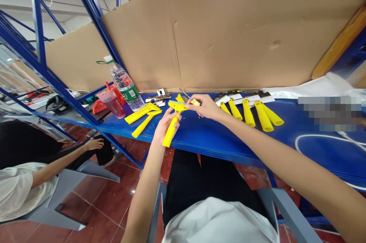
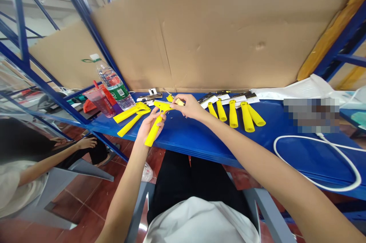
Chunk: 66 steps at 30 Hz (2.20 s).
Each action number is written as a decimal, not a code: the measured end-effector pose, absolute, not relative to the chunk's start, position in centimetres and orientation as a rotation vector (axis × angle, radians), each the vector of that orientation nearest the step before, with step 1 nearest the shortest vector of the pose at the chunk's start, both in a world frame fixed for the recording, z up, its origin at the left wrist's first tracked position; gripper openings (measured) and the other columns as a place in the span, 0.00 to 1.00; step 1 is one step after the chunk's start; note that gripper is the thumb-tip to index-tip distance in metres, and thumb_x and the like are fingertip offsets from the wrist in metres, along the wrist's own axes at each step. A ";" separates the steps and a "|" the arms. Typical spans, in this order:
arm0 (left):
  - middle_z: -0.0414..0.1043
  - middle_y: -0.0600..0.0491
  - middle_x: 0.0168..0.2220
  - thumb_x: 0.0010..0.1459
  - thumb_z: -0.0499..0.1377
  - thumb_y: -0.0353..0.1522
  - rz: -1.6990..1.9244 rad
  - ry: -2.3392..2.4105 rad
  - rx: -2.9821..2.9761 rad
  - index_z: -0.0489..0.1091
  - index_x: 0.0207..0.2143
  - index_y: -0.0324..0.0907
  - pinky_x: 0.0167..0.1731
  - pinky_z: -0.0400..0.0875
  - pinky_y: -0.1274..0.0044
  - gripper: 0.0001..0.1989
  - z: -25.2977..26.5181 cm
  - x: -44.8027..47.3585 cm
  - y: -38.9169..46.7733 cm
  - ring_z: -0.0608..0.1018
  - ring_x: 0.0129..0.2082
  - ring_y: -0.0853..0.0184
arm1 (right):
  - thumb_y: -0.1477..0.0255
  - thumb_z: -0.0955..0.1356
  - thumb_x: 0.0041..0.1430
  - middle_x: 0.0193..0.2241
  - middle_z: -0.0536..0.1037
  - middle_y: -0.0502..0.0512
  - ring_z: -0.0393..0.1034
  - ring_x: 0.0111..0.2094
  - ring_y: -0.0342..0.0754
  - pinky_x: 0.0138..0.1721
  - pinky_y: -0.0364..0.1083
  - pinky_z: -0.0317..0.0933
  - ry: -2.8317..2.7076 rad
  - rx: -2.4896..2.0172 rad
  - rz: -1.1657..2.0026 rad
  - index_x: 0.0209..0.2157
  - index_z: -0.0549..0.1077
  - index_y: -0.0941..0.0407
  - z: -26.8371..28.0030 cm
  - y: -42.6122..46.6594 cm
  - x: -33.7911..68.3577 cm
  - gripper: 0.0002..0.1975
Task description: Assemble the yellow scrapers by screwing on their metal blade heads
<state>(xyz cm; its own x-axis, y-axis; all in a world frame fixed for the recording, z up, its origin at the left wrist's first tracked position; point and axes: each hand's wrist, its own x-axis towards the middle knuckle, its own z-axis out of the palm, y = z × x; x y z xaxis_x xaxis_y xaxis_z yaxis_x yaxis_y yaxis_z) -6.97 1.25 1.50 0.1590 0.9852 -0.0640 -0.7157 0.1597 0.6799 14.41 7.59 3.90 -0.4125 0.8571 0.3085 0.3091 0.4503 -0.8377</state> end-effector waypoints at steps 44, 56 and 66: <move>0.75 0.42 0.59 0.65 0.60 0.20 1.328 0.434 0.445 0.71 0.55 0.46 0.22 0.66 0.90 0.20 1.2 -7.8 1.2 0.81 0.34 0.76 | 0.52 0.85 0.46 0.23 0.77 0.52 0.66 0.20 0.42 0.15 0.42 0.59 -1.383 -0.852 1.221 0.37 0.81 0.57 3.6 7.5 13.4 0.27; 0.75 0.43 0.57 0.66 0.59 0.19 1.349 0.459 0.474 0.70 0.58 0.46 0.22 0.66 0.90 0.22 1.2 -7.6 1.1 0.80 0.34 0.75 | 0.61 0.85 0.47 0.27 0.84 0.59 0.77 0.26 0.48 0.15 0.42 0.61 -1.385 -0.919 1.131 0.40 0.86 0.60 3.7 7.6 13.4 0.22; 0.75 0.43 0.58 0.65 0.61 0.20 1.346 0.459 0.510 0.70 0.58 0.47 0.23 0.66 0.90 0.22 1.1 -7.6 1.2 0.80 0.34 0.76 | 0.54 0.81 0.55 0.27 0.83 0.55 0.67 0.18 0.42 0.16 0.44 0.62 -1.558 -0.851 0.934 0.40 0.84 0.58 3.7 7.2 13.4 0.22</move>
<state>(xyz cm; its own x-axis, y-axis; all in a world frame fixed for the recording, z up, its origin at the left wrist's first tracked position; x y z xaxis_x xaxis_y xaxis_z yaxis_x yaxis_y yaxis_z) -7.59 1.17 1.05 0.1668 0.9858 -0.0208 -0.7928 0.1466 0.5916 13.42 7.20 3.69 -0.1658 0.8907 0.4232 0.0464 0.4357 -0.8989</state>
